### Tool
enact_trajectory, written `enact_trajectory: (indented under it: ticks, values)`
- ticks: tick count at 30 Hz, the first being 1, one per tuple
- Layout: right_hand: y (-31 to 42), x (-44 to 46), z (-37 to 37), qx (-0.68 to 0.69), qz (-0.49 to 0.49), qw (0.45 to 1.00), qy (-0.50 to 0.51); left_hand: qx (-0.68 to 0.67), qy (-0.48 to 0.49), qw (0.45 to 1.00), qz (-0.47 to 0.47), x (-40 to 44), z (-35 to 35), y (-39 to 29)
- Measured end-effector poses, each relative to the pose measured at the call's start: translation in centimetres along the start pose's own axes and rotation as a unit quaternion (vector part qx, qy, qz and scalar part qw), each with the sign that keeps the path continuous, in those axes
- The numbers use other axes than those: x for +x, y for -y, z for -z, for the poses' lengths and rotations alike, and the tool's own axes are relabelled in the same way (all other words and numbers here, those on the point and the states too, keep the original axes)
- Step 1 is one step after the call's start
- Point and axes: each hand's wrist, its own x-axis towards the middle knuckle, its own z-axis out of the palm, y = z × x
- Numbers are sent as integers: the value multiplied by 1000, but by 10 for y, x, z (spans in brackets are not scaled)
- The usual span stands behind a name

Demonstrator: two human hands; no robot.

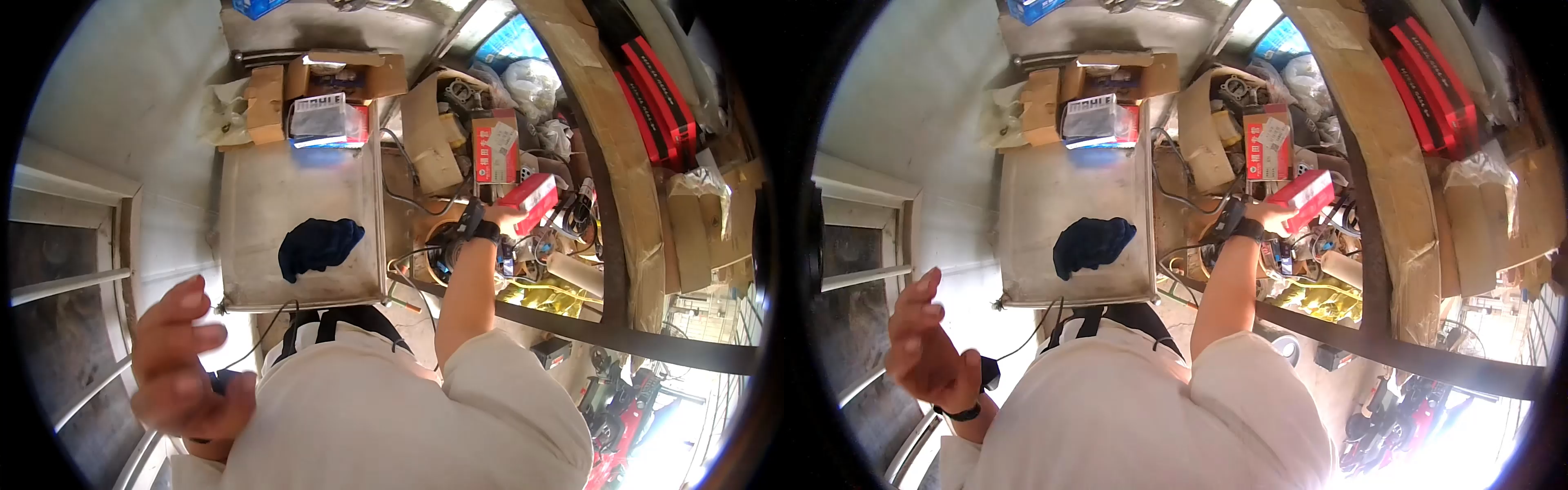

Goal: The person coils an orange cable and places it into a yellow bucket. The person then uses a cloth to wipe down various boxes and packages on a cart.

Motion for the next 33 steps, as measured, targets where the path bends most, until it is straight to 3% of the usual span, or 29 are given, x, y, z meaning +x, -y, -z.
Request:
enact_trajectory:
  ticks: [3, 4, 5, 8, 13, 20, 22, 23, 24, 25, 26, 28, 29, 31, 33]
  values:
    - [-8, 4, -8, -25, 85, 996, 27, -1, 21, 999, -28, 6, 10, -14]
    - [-7, 7, -10, -33, 93, 995, 35, 5, -13, 1000, -9, 7, 7, -23]
    - [-6, 10, -15, -58, 104, 993, 18, 17, 22, 1000, -14, 7, 15, -26]
    - [-15, 22, -24, -113, 94, 989, 11, 61, 77, 995, -28, 0, 45, -31]
    - [-35, 42, -24, -204, 92, 975, 16, 91, 51, 994, -25, -12, 71, -39]
    - [-61, 59, -19, -388, 98, 917, 1, 76, -6, 997, 14, 8, 52, -20]
    - [-85, 48, -8, -527, 145, 836, -51, 74, -20, 996, 47, 15, 36, -6]
    - [-95, 32, -2, -560, 213, 798, -60, 80, -25, 994, 73, 17, 29, 6]
    - [-66, -62, 0, -490, 335, 804, 27, 82, -24, 991, 99, 16, 24, 17]
    - [-103, -47, 12, -293, 537, 750, 253, 88, -17, 988, 122, 14, 18, 29]
    - [-110, -81, 12, -328, 479, 708, 403, 100, -1, 985, 138, 8, 15, 43]
    - [-123, -151, 12, -399, 272, 579, 656, 103, 30, 973, 206, -11, 8, 64]
    - [-135, -177, 4, -424, 368, 441, 700, 108, 43, 965, 234, -20, 3, 74]
    - [-168, -200, 4, -393, 446, 340, 729, 102, 48, 937, 330, -37, -6, 85]
    - [-203, -193, 5, -454, 535, 233, 673, 120, 49, 922, 364, -56, -12, 96]
